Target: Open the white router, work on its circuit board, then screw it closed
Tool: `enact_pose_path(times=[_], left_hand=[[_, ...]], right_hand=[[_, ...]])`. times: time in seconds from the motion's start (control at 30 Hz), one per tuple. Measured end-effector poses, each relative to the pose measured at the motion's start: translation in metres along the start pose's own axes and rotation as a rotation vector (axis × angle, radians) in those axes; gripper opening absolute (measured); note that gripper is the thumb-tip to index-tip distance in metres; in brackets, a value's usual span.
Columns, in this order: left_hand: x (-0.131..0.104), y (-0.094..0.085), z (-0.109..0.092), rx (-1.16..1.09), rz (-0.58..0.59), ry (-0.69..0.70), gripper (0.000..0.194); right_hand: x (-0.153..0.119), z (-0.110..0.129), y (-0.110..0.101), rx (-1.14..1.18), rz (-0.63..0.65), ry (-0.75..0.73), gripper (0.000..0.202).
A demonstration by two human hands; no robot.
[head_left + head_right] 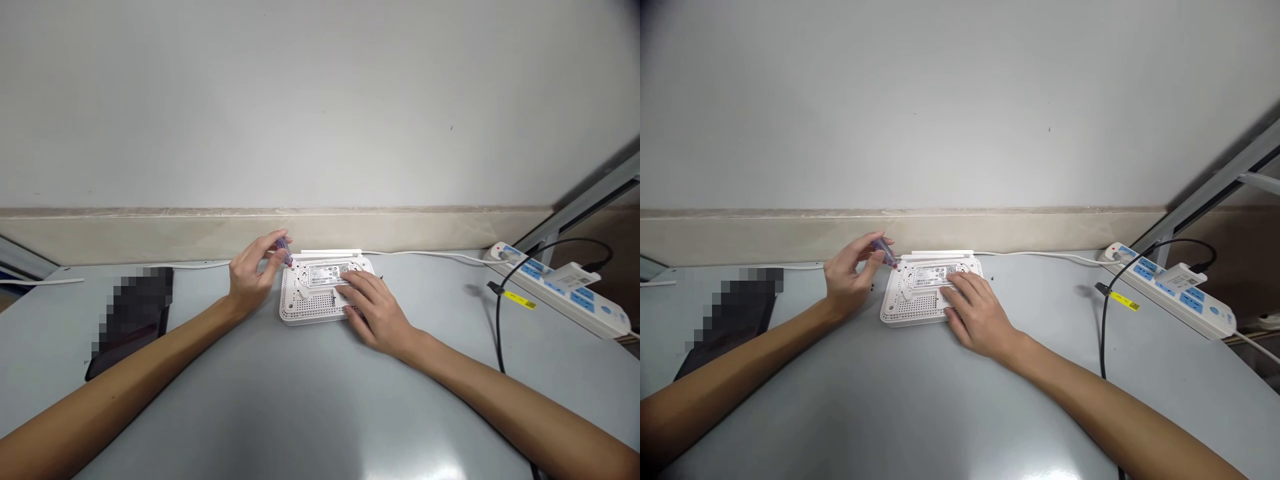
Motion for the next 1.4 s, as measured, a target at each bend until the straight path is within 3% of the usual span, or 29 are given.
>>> enact_pose_path(times=[0.2, 0.43, 0.63, 0.87, 1.1, 1.4], left_hand=[[0.0025, -0.0022, -0.0023, 0.097, -0.035, 0.091, 0.039], [-0.0004, 0.0004, 0.0017, -0.010, 0.020, -0.003, 0.037], [0.0009, -0.0008, 0.0000, 0.062, -0.022, 0.069, 0.043], [-0.0009, 0.0010, 0.0008, -0.013, 0.026, 0.006, 0.041], [0.0003, 0.0000, 0.0015, 0.066, -0.004, 0.057, 0.042], [-0.0015, 0.0023, 0.0010, -0.007, 0.040, 0.002, 0.039]], right_hand=[[0.0008, 0.0003, -0.0002, 0.001, -0.004, -0.002, 0.033], [0.0004, 0.0005, 0.0005, 0.007, -0.005, 0.001, 0.033], [0.0001, 0.0001, 0.0011, 0.006, 0.004, 0.006, 0.034], [0.0001, -0.0006, 0.0008, 0.009, 0.006, 0.010, 0.034], [-0.0001, -0.0005, 0.0013, -0.002, 0.009, 0.012, 0.036], [-0.0002, -0.0008, 0.0017, 0.012, -0.003, 0.000, 0.036]])
Point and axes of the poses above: each hand's wrist, its own x-axis towards the middle knuckle, its own y-axis out of the palm, z = x × y, the point moved 6 cm from there along x, towards the middle knuckle, and after that the axes turned 7 degrees about y, right-handed, at the moved point
